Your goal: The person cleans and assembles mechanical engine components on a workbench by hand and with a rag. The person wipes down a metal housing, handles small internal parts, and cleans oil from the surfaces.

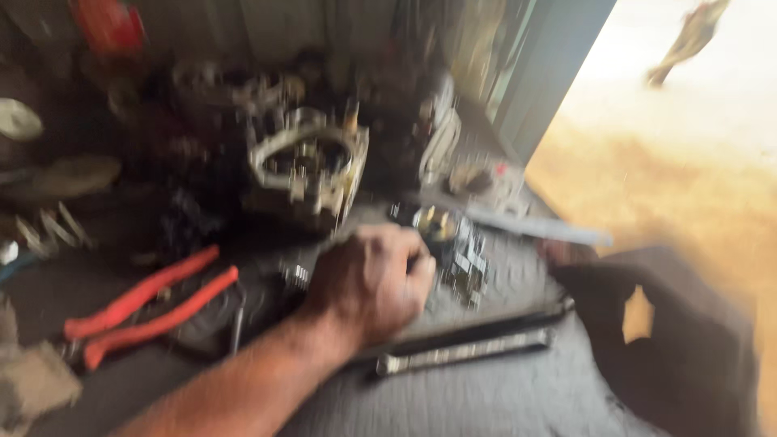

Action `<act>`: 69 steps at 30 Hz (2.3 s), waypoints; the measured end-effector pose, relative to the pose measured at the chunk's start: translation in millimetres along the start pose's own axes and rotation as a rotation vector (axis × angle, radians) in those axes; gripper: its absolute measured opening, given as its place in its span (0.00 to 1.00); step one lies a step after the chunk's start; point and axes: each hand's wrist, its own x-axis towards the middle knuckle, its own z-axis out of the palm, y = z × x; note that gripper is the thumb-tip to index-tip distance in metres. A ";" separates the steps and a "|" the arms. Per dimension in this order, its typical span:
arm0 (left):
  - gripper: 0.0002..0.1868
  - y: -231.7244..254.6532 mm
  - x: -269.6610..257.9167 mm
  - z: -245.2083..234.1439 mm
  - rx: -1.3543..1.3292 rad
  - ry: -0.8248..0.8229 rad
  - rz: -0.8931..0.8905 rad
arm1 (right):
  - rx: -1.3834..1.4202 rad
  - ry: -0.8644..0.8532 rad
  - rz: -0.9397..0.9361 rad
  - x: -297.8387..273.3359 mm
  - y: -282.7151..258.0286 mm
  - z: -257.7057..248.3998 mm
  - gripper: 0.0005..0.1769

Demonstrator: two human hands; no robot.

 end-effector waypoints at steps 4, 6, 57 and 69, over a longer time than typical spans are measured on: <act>0.11 -3.4 11.0 -3.3 0.005 -0.102 -0.126 | -0.041 -0.136 -0.249 77.2 19.9 39.0 0.07; 0.11 -7.5 11.0 -6.9 -0.004 -0.155 -0.206 | -0.036 -0.316 -0.025 103.7 21.1 69.3 0.08; 0.13 -37.7 20.8 11.2 -0.282 -0.002 -0.264 | 0.030 -0.534 -0.179 76.2 -18.9 97.1 0.12; 0.13 -47.5 21.5 21.0 -0.240 0.160 -0.082 | 0.316 -0.288 -0.330 63.2 -12.6 99.4 0.17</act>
